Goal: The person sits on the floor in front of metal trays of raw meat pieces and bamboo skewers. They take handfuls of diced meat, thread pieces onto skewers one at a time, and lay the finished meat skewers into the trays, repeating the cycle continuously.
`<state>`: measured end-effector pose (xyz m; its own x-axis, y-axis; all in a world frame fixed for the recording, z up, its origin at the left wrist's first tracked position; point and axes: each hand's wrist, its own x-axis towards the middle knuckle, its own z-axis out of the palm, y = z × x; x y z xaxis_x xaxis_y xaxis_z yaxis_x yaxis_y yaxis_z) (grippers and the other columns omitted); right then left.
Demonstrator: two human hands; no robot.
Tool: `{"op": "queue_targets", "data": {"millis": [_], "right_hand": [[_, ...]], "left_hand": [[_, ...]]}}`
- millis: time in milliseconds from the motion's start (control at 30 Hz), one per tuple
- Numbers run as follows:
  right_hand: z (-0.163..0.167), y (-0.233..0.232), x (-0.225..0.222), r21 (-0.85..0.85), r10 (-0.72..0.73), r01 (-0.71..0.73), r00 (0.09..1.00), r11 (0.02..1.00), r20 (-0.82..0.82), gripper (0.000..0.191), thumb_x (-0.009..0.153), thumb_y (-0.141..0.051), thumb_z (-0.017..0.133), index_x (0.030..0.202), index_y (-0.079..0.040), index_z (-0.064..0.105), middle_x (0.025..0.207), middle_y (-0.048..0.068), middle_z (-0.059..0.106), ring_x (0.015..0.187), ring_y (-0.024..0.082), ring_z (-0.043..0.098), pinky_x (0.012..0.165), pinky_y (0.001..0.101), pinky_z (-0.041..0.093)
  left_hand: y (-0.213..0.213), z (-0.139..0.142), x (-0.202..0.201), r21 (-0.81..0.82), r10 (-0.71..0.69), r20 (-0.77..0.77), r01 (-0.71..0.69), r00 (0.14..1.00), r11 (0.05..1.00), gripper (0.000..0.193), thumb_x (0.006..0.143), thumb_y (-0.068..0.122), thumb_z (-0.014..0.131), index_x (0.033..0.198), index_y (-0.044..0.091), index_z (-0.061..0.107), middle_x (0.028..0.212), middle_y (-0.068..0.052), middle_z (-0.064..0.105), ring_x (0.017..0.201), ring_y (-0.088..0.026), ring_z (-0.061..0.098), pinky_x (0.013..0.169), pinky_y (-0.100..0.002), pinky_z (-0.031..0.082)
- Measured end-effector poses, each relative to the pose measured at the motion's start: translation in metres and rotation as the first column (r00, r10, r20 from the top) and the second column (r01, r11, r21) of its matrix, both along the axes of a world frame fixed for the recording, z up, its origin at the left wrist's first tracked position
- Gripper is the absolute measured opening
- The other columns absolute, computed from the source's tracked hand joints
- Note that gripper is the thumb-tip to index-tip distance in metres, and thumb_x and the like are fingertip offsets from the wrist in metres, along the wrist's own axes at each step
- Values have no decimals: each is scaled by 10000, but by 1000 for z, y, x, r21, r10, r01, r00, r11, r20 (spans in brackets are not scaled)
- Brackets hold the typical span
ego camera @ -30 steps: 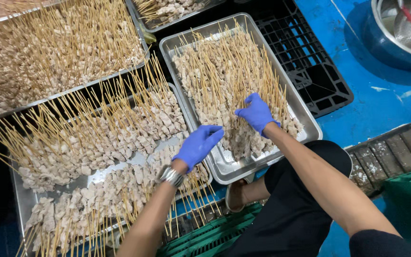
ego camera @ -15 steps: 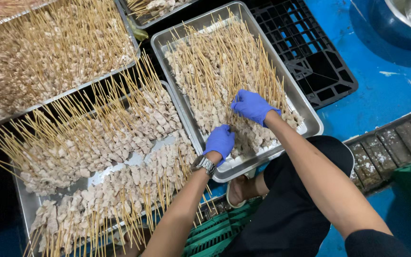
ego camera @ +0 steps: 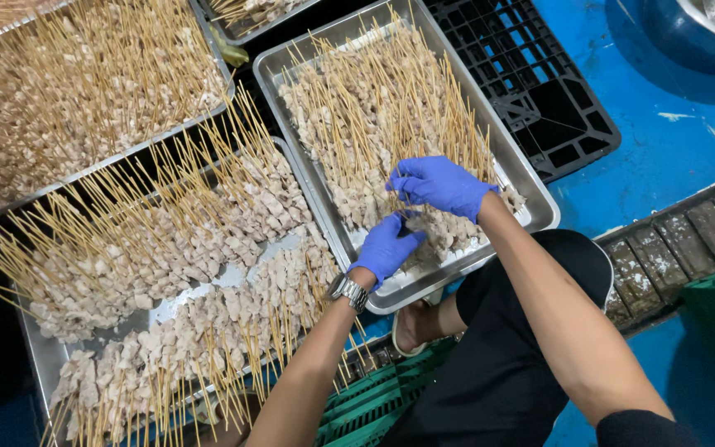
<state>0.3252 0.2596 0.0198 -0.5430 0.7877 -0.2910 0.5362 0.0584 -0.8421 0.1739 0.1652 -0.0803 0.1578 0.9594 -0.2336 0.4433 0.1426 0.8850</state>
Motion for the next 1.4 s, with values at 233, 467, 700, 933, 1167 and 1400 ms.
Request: {"op": "queue_targets", "data": {"millis": [233, 467, 700, 933, 1167, 1400], "right_hand": [[18, -5, -15, -201, -320, 266, 889, 943, -326, 301, 996, -303, 652, 1127, -45, 734, 877, 37, 685, 792, 119, 624, 742, 275, 533], [8, -21, -31, -239, -199, 145, 955, 960, -220, 283, 887, -230, 746, 1109, -78, 660, 898, 22, 680, 808, 107, 658, 715, 275, 539], [-17, -19, -36, -264, -191, 109, 931, 959, -311, 262, 975, -234, 714, 1079, 4, 674, 923, 66, 655, 837, 138, 616, 759, 298, 519], [-16, -17, -38, -302, -207, 101, 916, 948, -343, 446, 868, -140, 731, 1277, -57, 575, 1101, 79, 671, 1021, 145, 668, 876, 278, 542], [-11, -22, -41, -139, -216, 170, 860, 976, -462, 309, 859, -123, 792, 1119, -71, 634, 1040, 11, 634, 968, 102, 630, 850, 271, 561], [-4, -23, -42, -66, -190, 179, 882, 982, -432, 274, 865, -140, 807, 1060, -81, 624, 987, -24, 596, 901, 64, 573, 768, 258, 529]], "left_hand": [[3, 17, -29, -91, 91, 452, -56, 887, 994, 583, 853, 381, 797, 1280, 25, 621, 1058, -66, 691, 931, -154, 643, 834, -324, 547], [-1, 19, -52, 257, 161, 191, -208, 968, 944, 562, 889, 351, 776, 1299, 9, 601, 1145, -87, 698, 1064, -195, 680, 937, -333, 543], [-12, 19, -69, -51, 141, 184, -133, 973, 990, 687, 983, 385, 712, 1466, -36, 463, 1266, -156, 635, 1131, -207, 643, 957, -342, 516], [-13, 20, -69, -147, 281, 523, -239, 805, 960, 675, 948, 368, 670, 1429, -44, 438, 1161, -97, 623, 977, -149, 670, 833, -296, 583], [-6, 17, -64, -121, 291, 721, -299, 629, 947, 383, 1029, 343, 612, 1256, 36, 604, 1049, -2, 626, 936, -96, 614, 833, -288, 557], [-10, 27, -63, -106, 263, 721, -274, 641, 956, 400, 1045, 364, 598, 1274, 36, 604, 1087, -10, 620, 979, -101, 626, 864, -299, 560]]}}
